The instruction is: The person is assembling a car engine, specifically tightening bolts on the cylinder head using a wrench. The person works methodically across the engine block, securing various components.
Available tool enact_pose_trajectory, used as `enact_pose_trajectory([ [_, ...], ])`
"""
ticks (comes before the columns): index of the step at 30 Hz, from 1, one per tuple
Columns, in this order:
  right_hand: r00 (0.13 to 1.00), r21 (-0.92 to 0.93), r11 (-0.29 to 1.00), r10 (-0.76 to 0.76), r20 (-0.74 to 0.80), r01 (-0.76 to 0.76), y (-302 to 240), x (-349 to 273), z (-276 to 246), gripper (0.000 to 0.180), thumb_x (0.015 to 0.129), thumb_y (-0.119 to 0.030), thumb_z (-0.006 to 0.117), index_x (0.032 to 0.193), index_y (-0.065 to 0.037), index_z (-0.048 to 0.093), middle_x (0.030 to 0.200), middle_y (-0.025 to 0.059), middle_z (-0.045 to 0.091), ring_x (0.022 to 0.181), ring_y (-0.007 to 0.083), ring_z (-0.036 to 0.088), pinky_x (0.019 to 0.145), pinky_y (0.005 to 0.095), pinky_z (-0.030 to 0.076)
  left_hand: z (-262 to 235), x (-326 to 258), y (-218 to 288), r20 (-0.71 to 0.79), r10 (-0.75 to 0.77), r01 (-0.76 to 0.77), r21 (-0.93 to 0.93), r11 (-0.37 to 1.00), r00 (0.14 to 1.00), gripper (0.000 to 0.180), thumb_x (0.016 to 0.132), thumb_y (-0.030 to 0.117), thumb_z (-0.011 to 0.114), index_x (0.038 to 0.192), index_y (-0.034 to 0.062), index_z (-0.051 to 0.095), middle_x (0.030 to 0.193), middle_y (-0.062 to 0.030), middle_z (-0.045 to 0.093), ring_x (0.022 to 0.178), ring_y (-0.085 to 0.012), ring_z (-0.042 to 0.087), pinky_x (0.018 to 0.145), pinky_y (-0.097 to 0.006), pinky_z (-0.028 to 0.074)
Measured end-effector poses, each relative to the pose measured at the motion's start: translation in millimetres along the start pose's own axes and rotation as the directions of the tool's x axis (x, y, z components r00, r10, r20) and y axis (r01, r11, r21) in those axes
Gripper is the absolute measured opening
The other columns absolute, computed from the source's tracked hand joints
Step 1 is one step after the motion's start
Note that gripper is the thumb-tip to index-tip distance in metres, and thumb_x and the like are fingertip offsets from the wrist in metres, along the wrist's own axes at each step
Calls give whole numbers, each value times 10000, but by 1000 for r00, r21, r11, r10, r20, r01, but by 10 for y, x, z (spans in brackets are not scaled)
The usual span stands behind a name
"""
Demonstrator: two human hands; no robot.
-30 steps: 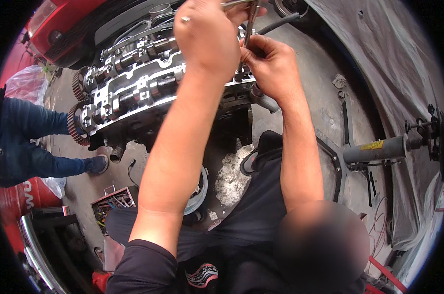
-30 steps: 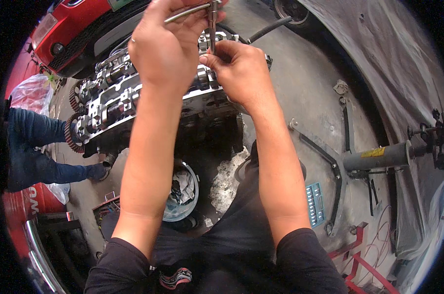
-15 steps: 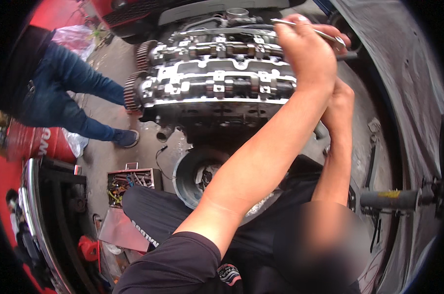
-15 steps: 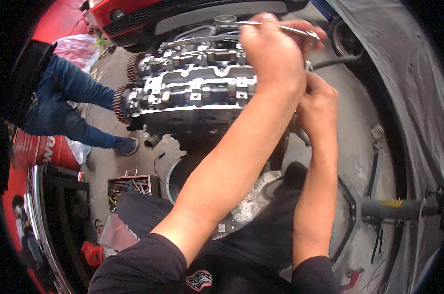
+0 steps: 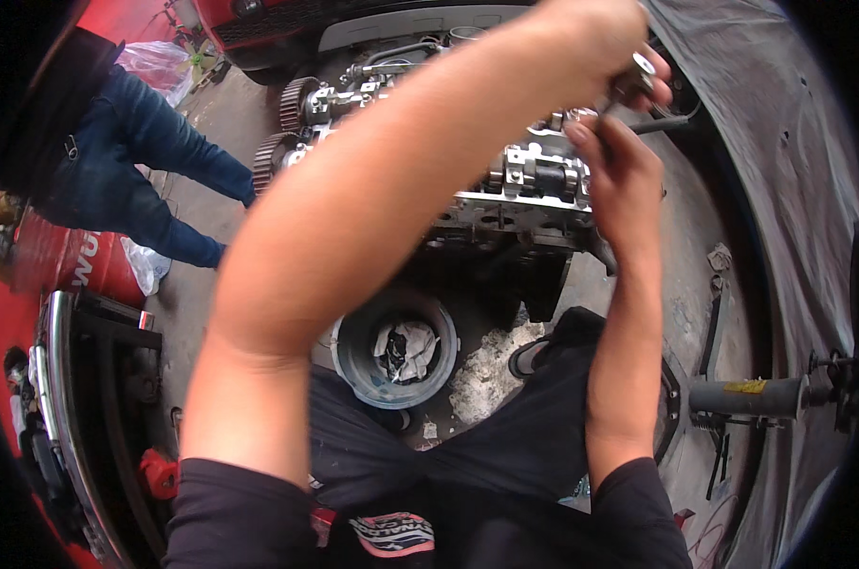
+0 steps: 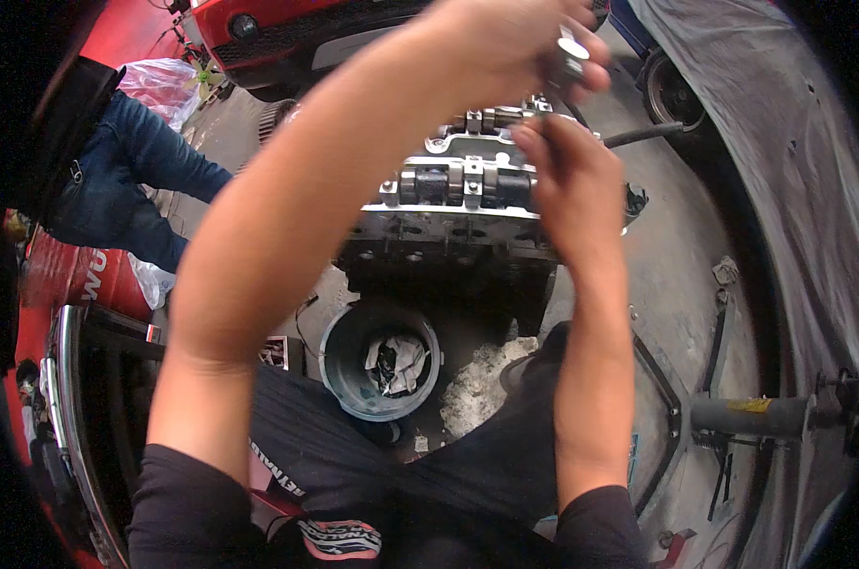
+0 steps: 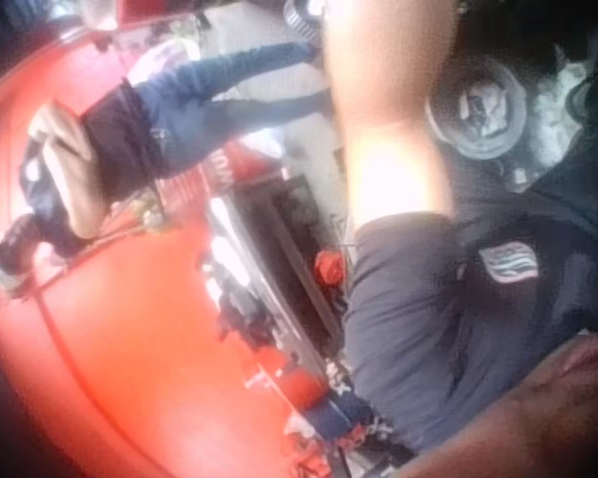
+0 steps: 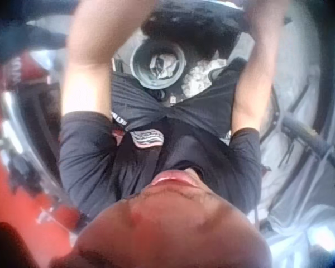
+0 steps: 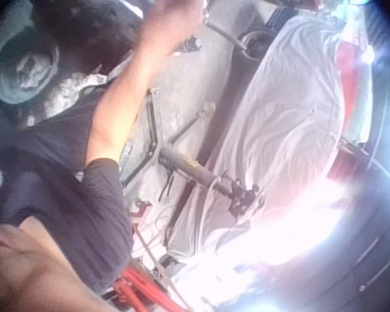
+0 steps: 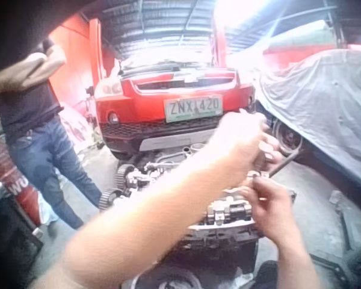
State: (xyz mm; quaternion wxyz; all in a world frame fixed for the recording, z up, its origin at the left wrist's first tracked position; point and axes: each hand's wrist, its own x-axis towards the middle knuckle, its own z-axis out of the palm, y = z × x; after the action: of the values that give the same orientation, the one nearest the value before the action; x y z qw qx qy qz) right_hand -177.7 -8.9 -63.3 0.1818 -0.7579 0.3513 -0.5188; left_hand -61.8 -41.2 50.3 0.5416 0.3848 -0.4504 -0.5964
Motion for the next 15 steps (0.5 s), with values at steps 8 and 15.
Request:
enact_pose_trajectory([
  [8,952,171,978,60,300,-116,-242,349,1100,248,961,-265,727,1080,-48,734,872,180,733,762,303,705,726,409,532,-1125,-450,347,-377,215,-221,28,975,901,231,1059,166,435,967,-26,524,804,-166,600,707,-333,666,614,-443,569],
  [15,882,80,991,60,468,-110,-155,397,1172,214,1009,-199,670,1090,-7,717,861,49,733,774,114,637,739,303,521,-1428,-494,45,-467,354,-439,-84,895,810,118,1024,95,517,956,1,536,807,-132,612,682,-294,668,617,-461,599],
])
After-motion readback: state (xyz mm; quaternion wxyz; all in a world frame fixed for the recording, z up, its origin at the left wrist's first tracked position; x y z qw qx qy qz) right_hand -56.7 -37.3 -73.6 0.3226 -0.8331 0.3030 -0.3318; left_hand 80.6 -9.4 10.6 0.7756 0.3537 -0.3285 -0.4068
